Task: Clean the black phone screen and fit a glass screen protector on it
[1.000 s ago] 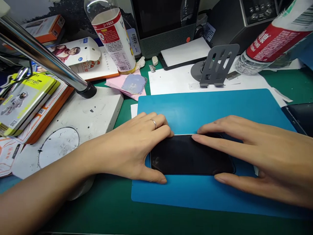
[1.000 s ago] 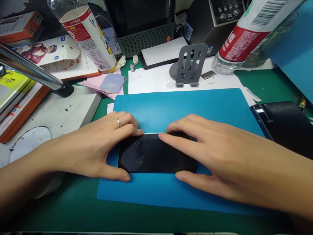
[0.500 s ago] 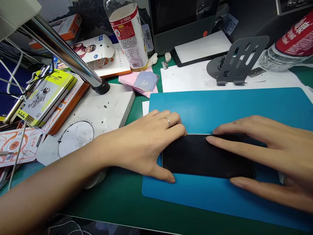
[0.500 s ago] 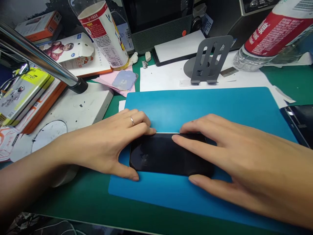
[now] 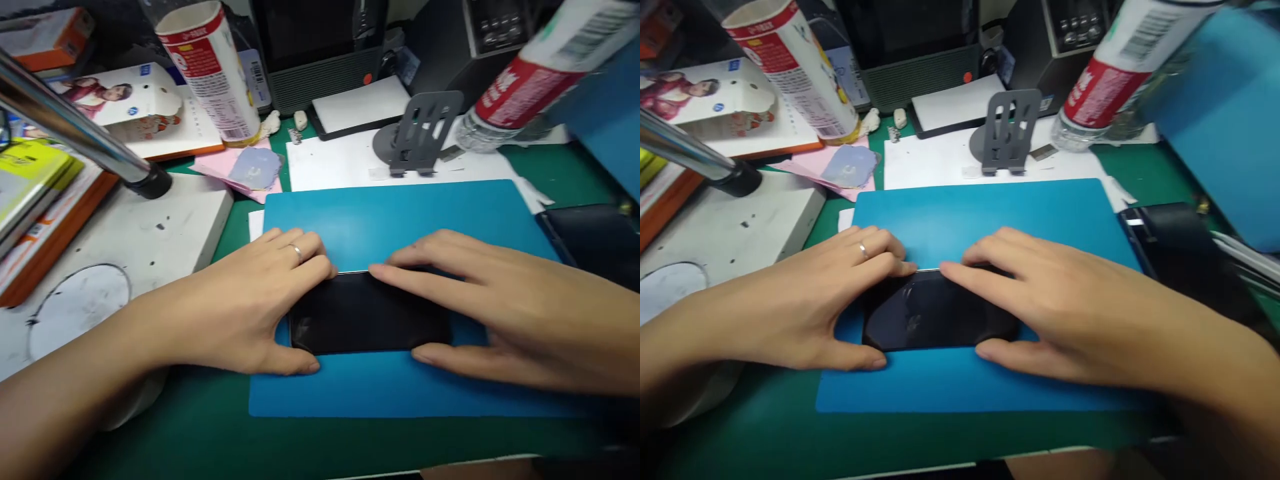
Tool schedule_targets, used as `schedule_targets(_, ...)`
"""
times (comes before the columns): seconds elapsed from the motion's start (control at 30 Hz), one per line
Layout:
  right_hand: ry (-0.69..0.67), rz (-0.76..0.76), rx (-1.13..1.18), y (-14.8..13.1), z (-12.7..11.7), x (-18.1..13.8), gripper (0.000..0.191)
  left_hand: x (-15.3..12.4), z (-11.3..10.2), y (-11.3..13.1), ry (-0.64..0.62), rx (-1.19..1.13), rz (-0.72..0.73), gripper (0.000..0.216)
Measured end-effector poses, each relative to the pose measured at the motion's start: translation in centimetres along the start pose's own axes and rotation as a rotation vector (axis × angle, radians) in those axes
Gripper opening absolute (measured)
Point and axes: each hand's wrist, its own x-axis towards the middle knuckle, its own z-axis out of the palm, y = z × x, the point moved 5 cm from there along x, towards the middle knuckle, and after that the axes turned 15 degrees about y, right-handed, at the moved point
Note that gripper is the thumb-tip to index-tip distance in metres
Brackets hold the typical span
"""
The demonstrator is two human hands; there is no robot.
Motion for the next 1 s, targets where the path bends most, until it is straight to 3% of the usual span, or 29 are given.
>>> schedule_targets(0.1,-0.069,-0.032,-0.05,-0.35,-0.1,-0.14,0.08,-0.01,0.09,0.08,0.008,0.002,0.002,0.057)
schedule_targets(0.23,-0.058,-0.009,-0.041,-0.48,-0.31,0.09,0.084,0.07,0.04,0.38,0.018,0.007,0.014,0.051)
schedule_targets(0.63,-0.129,0.078,-0.003,-0.27,-0.38,0.58,0.082,0.26,0.28,0.47,0.01,0.002,0.009,0.047)
schedule_targets(1.0,-0.12,0.074,0.018,-0.37,-0.5,0.57,0.053,0.1,0.1,0.6,-0.002,-0.004,-0.015,0.05)
